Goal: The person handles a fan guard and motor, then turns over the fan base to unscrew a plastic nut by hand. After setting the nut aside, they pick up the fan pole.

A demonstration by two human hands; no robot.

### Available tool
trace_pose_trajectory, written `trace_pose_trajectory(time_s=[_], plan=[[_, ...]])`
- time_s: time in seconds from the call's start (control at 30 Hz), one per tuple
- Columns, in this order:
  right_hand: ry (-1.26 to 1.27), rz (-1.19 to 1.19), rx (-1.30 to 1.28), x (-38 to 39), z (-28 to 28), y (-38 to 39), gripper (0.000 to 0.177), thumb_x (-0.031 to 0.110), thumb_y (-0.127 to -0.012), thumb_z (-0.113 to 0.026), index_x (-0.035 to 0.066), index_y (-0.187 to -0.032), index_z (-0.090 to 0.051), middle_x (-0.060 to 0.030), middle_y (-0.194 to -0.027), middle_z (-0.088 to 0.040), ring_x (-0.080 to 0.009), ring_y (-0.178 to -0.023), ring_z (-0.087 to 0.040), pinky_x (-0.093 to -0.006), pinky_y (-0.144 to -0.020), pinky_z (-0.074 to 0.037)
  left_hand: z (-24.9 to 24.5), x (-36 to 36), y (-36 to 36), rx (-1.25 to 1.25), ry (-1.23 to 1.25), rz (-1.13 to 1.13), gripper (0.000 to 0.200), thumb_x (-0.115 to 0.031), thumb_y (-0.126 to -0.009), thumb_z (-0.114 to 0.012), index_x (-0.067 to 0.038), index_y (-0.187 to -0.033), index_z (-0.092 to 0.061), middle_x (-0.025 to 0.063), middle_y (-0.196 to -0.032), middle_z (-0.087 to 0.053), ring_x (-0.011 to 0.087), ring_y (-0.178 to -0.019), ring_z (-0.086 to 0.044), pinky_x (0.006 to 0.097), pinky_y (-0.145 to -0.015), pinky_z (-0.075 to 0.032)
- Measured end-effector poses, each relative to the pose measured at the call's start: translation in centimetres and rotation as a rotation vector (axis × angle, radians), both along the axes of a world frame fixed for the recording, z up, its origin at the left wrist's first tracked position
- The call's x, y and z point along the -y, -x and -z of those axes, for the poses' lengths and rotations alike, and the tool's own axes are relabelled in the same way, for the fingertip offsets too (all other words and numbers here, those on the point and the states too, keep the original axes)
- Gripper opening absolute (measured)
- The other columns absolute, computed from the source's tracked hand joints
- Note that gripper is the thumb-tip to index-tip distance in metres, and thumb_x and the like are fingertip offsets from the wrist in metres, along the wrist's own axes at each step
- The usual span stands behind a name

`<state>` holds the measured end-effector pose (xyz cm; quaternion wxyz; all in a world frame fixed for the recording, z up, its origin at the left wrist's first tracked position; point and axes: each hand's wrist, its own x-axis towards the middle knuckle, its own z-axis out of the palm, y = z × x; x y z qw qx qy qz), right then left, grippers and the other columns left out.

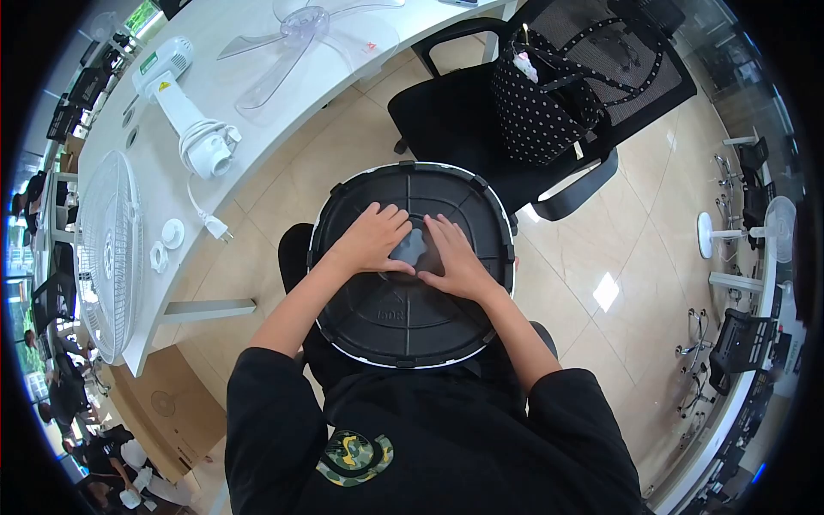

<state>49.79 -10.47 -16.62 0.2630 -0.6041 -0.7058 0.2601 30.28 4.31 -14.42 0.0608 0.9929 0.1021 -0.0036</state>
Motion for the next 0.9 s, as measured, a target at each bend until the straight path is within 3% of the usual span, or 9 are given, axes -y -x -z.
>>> trace_pose_trajectory(time_s=[0.27, 0.4, 0.53, 0.63, 0.67, 0.73, 0.77, 0.87, 0.9], plan=[[-0.025, 0.005, -0.03, 0.2, 0.5, -0.3, 0.101, 0.02, -0.076, -0.079, 0.0, -0.158, -0.025, -0.0252, -0.155, -0.037, -0.0438, -0.148, -0.031, -0.0548, -0.123, -0.023, 2.9, -1.2, -2.0, 0.009, -0.024, 0.082, 0.082, -0.08, -0.076, -0.063, 0.001, -0.087, -0.066, 0.0137, -0.073, -0.064, 0.0298, -0.068, -0.065, 0.0391, -0.063, -0.047], [-0.019, -0.034, 0.02, 0.1, 0.4, -0.3, 0.099, 0.02, -0.076, -0.077, 0.0, -0.158, -0.025, -0.0243, -0.156, -0.035, -0.043, -0.149, -0.029, -0.0558, -0.123, -0.022, 2.0, 0.7, -2.5, 0.076, 0.114, -0.219, 0.076, -0.075, -0.076, -0.066, 0.001, -0.067, -0.067, 0.0171, -0.061, -0.066, 0.0336, -0.058, -0.069, 0.0417, -0.056, -0.053], [-0.025, -0.016, -0.009, 0.2, 0.1, -0.3, 0.099, 0.025, -0.077, -0.079, 0.0, -0.157, -0.026, -0.0231, -0.156, -0.035, -0.0426, -0.149, -0.029, -0.0563, -0.123, -0.022, 2.8, 2.2, -1.9, 0.158, 0.032, -0.534, 0.064, -0.062, -0.086, -0.066, -0.002, -0.064, -0.07, 0.0175, -0.061, -0.066, 0.033, -0.057, -0.068, 0.0415, -0.054, -0.051], [-0.035, 0.008, 0.001, 0.3, 0.1, -0.2, 0.097, 0.027, -0.08, -0.079, 0.0, -0.157, -0.027, -0.0227, -0.155, -0.038, -0.0427, -0.147, -0.032, -0.0554, -0.122, -0.024, 2.9, 3.0, -0.5, 0.227, 0.178, -0.705, 0.06, -0.056, -0.09, -0.066, -0.005, -0.061, -0.072, 0.0146, -0.053, -0.063, 0.0324, -0.051, -0.066, 0.0404, -0.051, -0.05], [-0.037, 0.017, 0.004, 0.2, 0.2, -0.2, 0.096, 0.027, -0.081, -0.079, 0.0, -0.157, -0.027, -0.0226, -0.154, -0.039, -0.0426, -0.147, -0.033, -0.0551, -0.122, -0.025, 2.6, 3.4, -0.1, 0.069, 0.269, -0.803, 0.046, -0.049, -0.088, -0.072, -0.006, -0.072, -0.074, 0.013, -0.068, -0.07, 0.0297, -0.062, -0.07, 0.0384, -0.055, -0.051], [-0.043, 0.028, 0.007, 0.2, 0.3, -0.2, 0.094, 0.026, -0.082, -0.079, 0.0, -0.156, -0.028, -0.0225, -0.153, -0.04, -0.0424, -0.145, -0.035, -0.0544, -0.121, -0.026, 2.3, 4.5, 0.5, 0.235, 0.384, -0.796, 0.038, -0.043, -0.085, -0.076, -0.005, -0.091, -0.073, 0.0148, -0.09, -0.072, 0.0292, -0.081, -0.071, 0.0397, -0.068, -0.053], [-0.05, 0.032, 0.008, 0.1, 0.4, -0.2, 0.093, 0.025, -0.083, -0.079, 0.0, -0.157, -0.028, -0.0225, -0.152, -0.041, -0.0422, -0.145, -0.036, -0.0541, -0.121, -0.027, 2.1, 4.7, 0.7, 0.321, 0.438, -0.792, 0.039, -0.04, -0.084, -0.078, -0.005, -0.101, -0.073, 0.0157, -0.102, -0.073, 0.029, -0.091, -0.072, 0.0404, -0.074, -0.054], [-0.059, 0.039, 0.016, 0.1, 0.6, -0.2, 0.093, 0.022, -0.083, -0.079, 0.0, -0.157, -0.028, -0.0224, -0.152, -0.041, -0.0417, -0.144, -0.037, -0.0537, -0.121, -0.028, 1.4, 4.8, 1.1, 0.416, 0.363, -0.404, 0.062, -0.032, -0.08, -0.082, -0.008, -0.133, -0.062, 0.0141, -0.137, -0.061, 0.0313, -0.129, -0.057, 0.0442, -0.104, -0.046], [-0.062, 0.042, 0.02, 0.0, 0.6, -0.2, 0.093, 0.021, -0.082, -0.079, 0.0, -0.157, -0.028, -0.0224, -0.152, -0.041, -0.0416, -0.144, -0.037, -0.0536, -0.121, -0.028, 1.5, 4.9, 1.3, 0.392, 0.41, -0.39, 0.066, -0.033, -0.079, -0.082, -0.009, -0.136, -0.06, 0.0137, -0.142, -0.057, 0.032, -0.134, -0.052, 0.0454, -0.109, -0.041]])
